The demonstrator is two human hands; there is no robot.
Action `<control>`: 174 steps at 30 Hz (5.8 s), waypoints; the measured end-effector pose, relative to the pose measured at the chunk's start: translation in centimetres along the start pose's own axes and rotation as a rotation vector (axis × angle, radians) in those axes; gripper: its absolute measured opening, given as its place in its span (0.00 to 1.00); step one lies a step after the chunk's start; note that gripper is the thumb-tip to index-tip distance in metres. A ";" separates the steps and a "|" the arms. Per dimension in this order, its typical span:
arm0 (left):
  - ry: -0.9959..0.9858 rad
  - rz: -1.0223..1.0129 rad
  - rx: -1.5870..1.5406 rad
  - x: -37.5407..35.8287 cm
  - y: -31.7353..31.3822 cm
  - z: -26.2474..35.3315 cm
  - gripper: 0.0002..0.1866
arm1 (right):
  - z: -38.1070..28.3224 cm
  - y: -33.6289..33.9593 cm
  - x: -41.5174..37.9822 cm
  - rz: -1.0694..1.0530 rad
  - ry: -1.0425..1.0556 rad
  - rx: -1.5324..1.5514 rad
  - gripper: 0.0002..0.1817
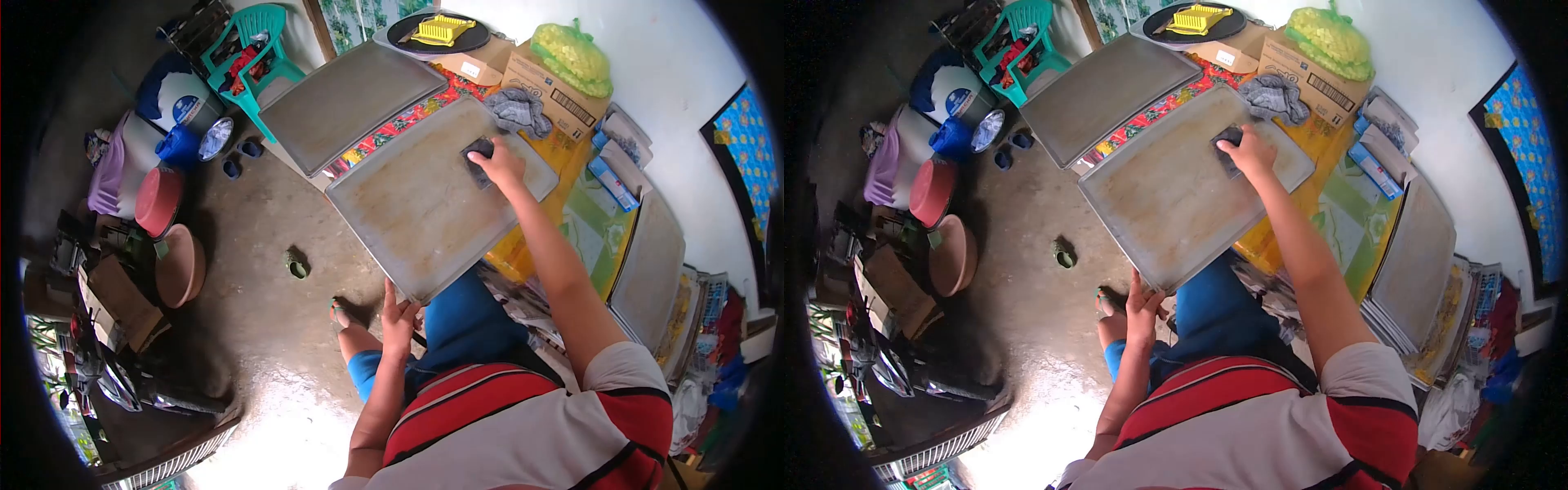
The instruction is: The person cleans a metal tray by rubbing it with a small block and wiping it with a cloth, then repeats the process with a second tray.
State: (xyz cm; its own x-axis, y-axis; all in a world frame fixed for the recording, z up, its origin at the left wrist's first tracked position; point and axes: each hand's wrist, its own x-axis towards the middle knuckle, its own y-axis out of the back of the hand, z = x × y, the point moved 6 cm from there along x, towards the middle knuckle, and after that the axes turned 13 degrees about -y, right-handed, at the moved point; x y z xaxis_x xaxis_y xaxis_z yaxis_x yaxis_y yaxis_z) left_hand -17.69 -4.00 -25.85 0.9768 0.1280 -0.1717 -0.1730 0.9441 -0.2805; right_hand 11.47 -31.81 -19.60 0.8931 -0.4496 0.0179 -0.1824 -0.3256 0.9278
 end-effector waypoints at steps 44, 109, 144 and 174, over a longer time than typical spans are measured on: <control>0.051 -0.103 -0.029 0.5 0.2 0.3 0.44 | -15.4 -6.4 2.3 -0.140 0.323 -0.058 0.37; -0.025 -0.066 -0.067 0.8 0.1 -0.1 0.22 | -18.4 -5.9 -16.6 -0.542 0.498 0.152 0.21; -0.043 -0.035 -0.082 0.4 0.1 -0.1 0.22 | -19.6 1.7 -26.3 -0.368 0.874 0.719 0.10; -0.005 -0.023 -0.104 0.6 0.6 -1.2 0.19 | -21.7 -0.2 -25.3 -0.017 1.080 0.660 0.13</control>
State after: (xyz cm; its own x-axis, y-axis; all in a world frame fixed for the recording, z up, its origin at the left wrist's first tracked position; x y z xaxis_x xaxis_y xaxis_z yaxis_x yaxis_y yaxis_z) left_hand -17.39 -3.75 -27.23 0.9812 0.1082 -0.1595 -0.1623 0.9101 -0.3812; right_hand -2.15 -2.37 -12.18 0.7202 0.3634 0.5909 -0.0597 -0.8162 0.5747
